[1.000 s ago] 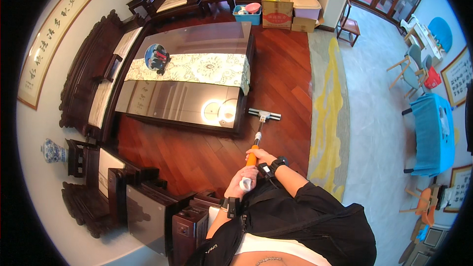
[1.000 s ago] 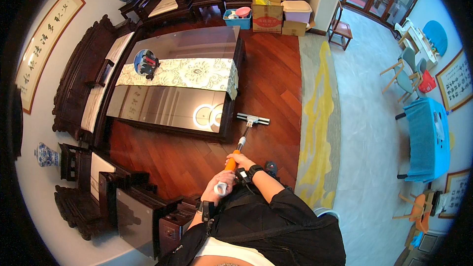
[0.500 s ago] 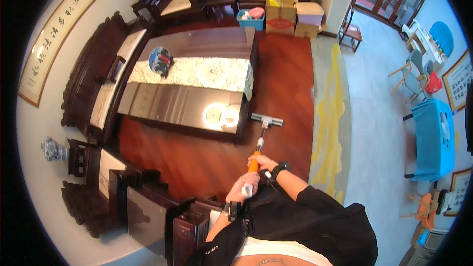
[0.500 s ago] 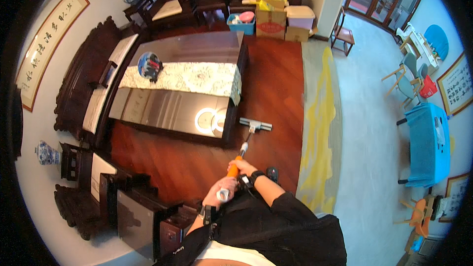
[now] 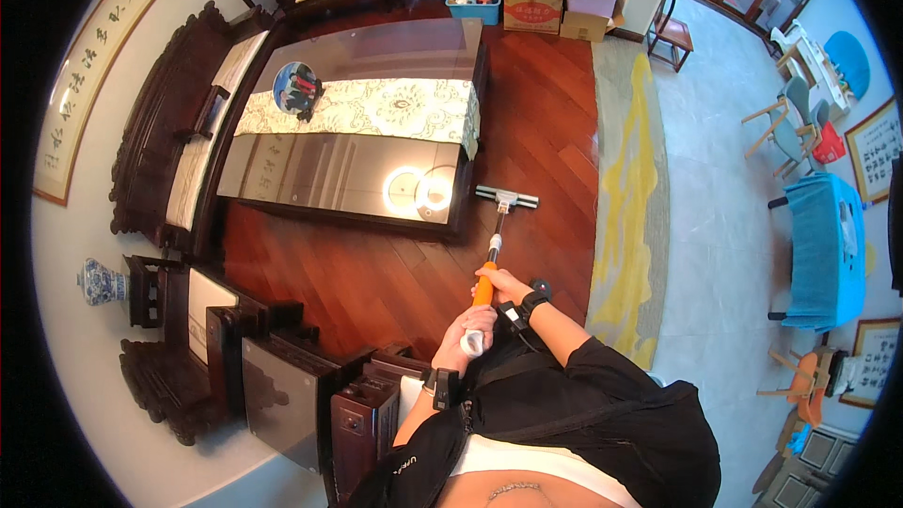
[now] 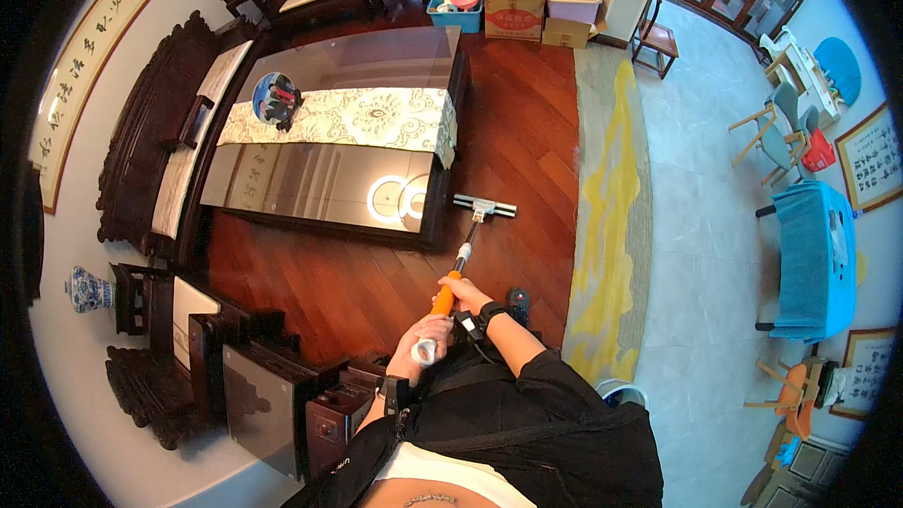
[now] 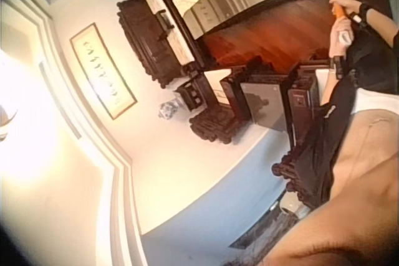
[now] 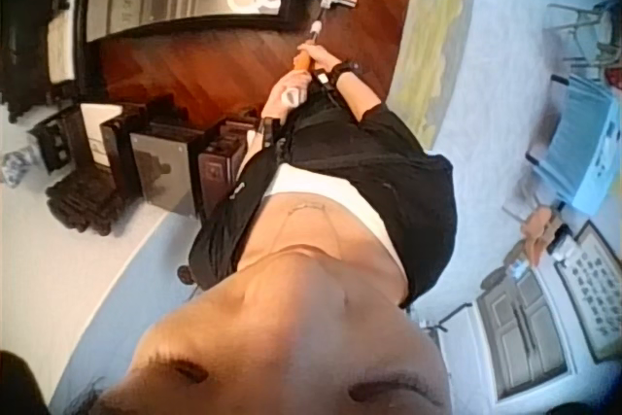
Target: Cleaning a liquid spill on a rug and floor with a squeegee and then cleaning the bathroom floor.
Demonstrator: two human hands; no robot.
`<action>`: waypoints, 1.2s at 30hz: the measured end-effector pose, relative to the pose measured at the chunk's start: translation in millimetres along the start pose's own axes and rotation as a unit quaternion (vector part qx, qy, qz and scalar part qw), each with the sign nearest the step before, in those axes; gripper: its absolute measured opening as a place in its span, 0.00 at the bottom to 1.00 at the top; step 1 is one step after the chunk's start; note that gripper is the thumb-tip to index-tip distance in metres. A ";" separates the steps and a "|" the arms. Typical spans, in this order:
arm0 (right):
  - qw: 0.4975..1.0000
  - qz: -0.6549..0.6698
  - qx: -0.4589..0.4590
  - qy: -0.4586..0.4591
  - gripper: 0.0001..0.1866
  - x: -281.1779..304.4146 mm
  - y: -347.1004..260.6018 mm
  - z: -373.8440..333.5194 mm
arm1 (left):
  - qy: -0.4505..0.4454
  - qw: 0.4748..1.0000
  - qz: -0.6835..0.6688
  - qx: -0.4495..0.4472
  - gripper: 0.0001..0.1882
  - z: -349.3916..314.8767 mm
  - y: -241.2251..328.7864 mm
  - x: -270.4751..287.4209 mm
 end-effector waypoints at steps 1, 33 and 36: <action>1.000 -0.022 -0.002 -0.008 0.13 1.9 0.6 0.0 | 0.004 1.000 -0.013 -0.008 0.11 -1.2 -3.9 -0.5; 0.995 -0.095 -0.028 -0.020 0.10 -14.8 46.7 -46.0 | 0.054 0.996 -0.062 0.039 0.12 -45.3 -37.4 13.4; 0.987 -0.143 -0.070 0.002 0.10 -7.9 53.2 -51.3 | 0.055 0.996 -0.071 0.000 0.13 -49.1 -53.3 20.5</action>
Point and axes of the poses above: each hand's wrist, its own z-axis towards the middle knuckle, its own x-axis out of the back of the hand, y = z × x, the point moved 2 cm from there along z, towards the middle knuckle, and after that the axes turned 13 degrees about -y, right-handed, at the moved point
